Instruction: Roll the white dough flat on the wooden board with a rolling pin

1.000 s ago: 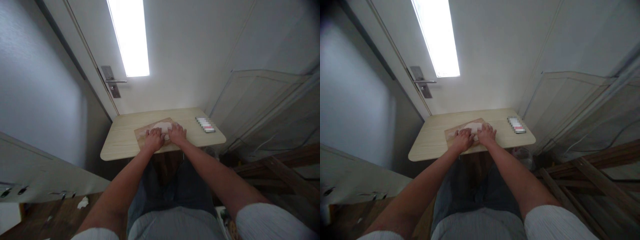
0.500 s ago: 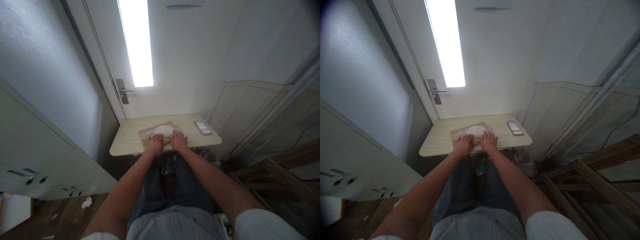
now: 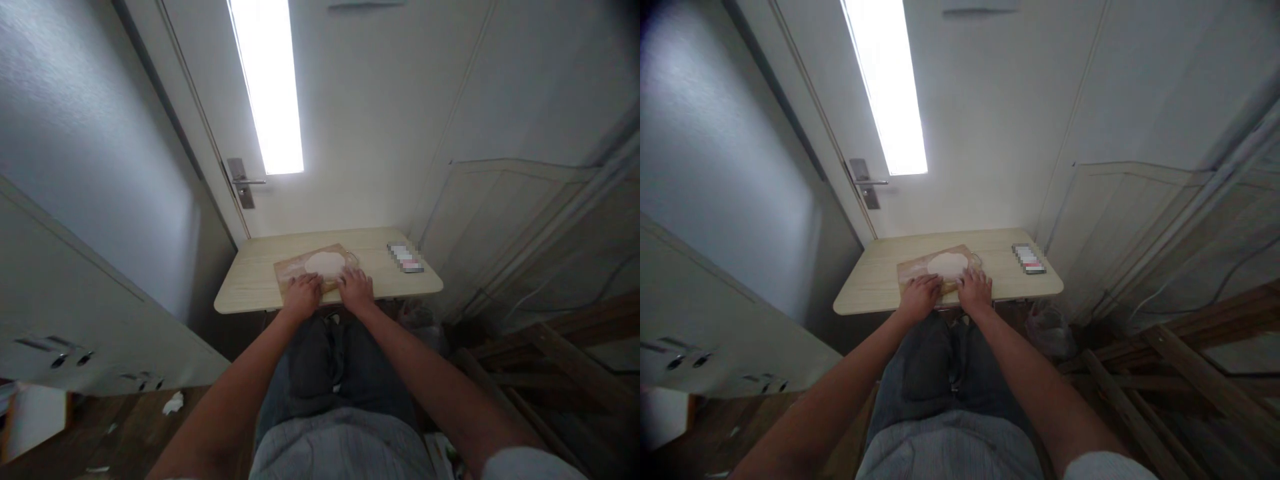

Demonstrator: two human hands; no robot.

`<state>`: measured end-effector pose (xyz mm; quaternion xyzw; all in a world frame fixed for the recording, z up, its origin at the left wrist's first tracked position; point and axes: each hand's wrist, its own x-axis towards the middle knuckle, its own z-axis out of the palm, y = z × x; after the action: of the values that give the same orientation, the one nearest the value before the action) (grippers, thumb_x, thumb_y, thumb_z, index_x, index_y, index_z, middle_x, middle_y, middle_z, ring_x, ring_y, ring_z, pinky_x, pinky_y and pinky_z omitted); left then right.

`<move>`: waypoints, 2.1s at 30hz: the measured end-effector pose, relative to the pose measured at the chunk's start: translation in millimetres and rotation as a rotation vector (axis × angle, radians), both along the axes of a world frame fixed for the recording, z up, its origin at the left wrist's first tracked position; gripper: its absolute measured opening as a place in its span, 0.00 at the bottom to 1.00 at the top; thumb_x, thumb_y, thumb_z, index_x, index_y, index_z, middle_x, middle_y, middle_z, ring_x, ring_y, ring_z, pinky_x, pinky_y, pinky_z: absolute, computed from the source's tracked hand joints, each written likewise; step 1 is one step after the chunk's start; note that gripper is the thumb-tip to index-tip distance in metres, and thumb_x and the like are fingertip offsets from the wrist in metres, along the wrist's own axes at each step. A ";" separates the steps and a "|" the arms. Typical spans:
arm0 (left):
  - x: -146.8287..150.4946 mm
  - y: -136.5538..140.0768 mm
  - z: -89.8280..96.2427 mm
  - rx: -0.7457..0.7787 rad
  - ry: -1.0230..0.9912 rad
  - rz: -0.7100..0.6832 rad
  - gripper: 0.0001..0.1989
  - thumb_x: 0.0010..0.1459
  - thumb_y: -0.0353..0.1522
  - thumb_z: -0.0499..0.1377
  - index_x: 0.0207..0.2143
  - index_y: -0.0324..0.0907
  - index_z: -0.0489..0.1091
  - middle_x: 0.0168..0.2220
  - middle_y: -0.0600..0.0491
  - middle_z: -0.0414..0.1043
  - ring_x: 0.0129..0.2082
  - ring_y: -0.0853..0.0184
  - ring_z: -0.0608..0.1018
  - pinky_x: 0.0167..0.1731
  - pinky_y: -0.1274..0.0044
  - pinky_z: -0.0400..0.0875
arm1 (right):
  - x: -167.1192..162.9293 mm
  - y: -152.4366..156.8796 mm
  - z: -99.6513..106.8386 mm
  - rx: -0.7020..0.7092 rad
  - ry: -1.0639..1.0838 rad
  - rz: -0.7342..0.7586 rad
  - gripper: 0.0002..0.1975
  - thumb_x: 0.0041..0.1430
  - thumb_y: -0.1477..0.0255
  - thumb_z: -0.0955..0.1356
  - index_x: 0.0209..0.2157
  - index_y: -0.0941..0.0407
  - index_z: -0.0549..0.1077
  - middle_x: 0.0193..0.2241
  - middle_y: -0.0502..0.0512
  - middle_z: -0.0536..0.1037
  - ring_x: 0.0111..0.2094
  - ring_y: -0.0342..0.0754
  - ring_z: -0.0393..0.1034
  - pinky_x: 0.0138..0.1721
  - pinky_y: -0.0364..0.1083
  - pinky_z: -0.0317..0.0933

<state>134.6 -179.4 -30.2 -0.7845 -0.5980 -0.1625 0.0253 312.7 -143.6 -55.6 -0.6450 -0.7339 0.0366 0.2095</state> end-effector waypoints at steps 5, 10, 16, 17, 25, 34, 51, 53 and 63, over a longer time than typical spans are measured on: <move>-2.1 5.8 3.2 0.035 -0.042 0.006 0.16 0.63 0.31 0.54 0.51 0.46 0.74 0.54 0.50 0.75 0.55 0.58 0.72 0.56 0.64 0.62 | 7.1 0.7 -1.9 0.065 0.017 0.059 0.21 0.70 0.62 0.59 0.58 0.52 0.70 0.60 0.58 0.70 0.62 0.58 0.55 0.59 0.59 0.48; -12.4 18.7 2.8 0.036 -0.034 -0.047 0.18 0.61 0.30 0.55 0.52 0.46 0.72 0.55 0.50 0.74 0.56 0.59 0.71 0.58 0.65 0.59 | 12.0 7.6 -5.8 0.142 0.073 0.130 0.14 0.68 0.63 0.62 0.49 0.51 0.75 0.52 0.57 0.76 0.56 0.56 0.60 0.57 0.56 0.48; -34.1 34.6 2.9 0.034 0.050 0.050 0.18 0.62 0.35 0.56 0.53 0.45 0.71 0.54 0.46 0.74 0.57 0.54 0.71 0.62 0.55 0.53 | 12.8 11.1 -11.9 0.170 0.189 0.142 0.13 0.66 0.64 0.64 0.45 0.53 0.76 0.48 0.58 0.76 0.54 0.55 0.62 0.57 0.54 0.51; -37.2 36.8 4.4 0.027 0.052 0.052 0.17 0.62 0.36 0.56 0.52 0.46 0.72 0.53 0.46 0.75 0.56 0.54 0.72 0.62 0.55 0.53 | 13.0 11.4 -11.2 0.153 0.230 0.140 0.12 0.65 0.64 0.65 0.45 0.53 0.76 0.48 0.58 0.77 0.54 0.55 0.63 0.57 0.54 0.53; -36.6 58.4 11.5 0.081 -0.309 -0.081 0.14 0.61 0.36 0.57 0.49 0.45 0.74 0.49 0.47 0.77 0.51 0.59 0.76 0.55 0.65 0.68 | 9.2 32.7 16.8 -0.124 1.219 0.065 0.16 0.54 0.58 0.71 0.36 0.55 0.77 0.33 0.54 0.80 0.31 0.46 0.72 0.34 0.44 0.66; -12.0 108.1 15.0 -0.033 -0.329 -0.118 0.20 0.58 0.39 0.61 0.52 0.44 0.71 0.52 0.47 0.75 0.52 0.59 0.76 0.56 0.67 0.68 | 23.9 86.3 21.1 -0.251 1.588 -0.209 0.16 0.54 0.59 0.71 0.24 0.58 0.73 0.18 0.49 0.74 0.20 0.42 0.68 0.21 0.39 0.62; -36.5 110.6 -19.0 -0.160 -0.060 0.192 0.31 0.63 0.50 0.51 0.61 0.41 0.64 0.62 0.41 0.67 0.62 0.52 0.67 0.62 0.60 0.53 | 68.0 89.8 14.2 -0.291 1.798 -0.436 0.13 0.57 0.62 0.71 0.27 0.54 0.66 0.18 0.45 0.69 0.20 0.41 0.65 0.19 0.38 0.64; -34.8 107.8 -15.5 -0.175 -0.038 0.166 0.30 0.63 0.50 0.52 0.60 0.42 0.64 0.62 0.41 0.66 0.62 0.52 0.67 0.62 0.59 0.54 | 75.0 78.2 10.4 -0.279 1.813 -0.460 0.13 0.57 0.62 0.71 0.27 0.54 0.66 0.18 0.46 0.69 0.20 0.41 0.66 0.20 0.39 0.66; 18.8 160.7 20.8 -0.407 0.024 -0.132 0.28 0.51 0.50 0.63 0.49 0.43 0.73 0.50 0.44 0.76 0.50 0.56 0.76 0.49 0.72 0.69 | 94.7 73.4 -7.0 -0.224 1.825 -0.570 0.15 0.59 0.60 0.69 0.27 0.53 0.65 0.15 0.42 0.63 0.17 0.41 0.61 0.20 0.41 0.68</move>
<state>153.4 -18.6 -9.5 -0.8126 -0.5655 -0.0303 -0.1375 407.3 -70.2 -62.6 -0.5384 -0.0962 0.5419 0.6382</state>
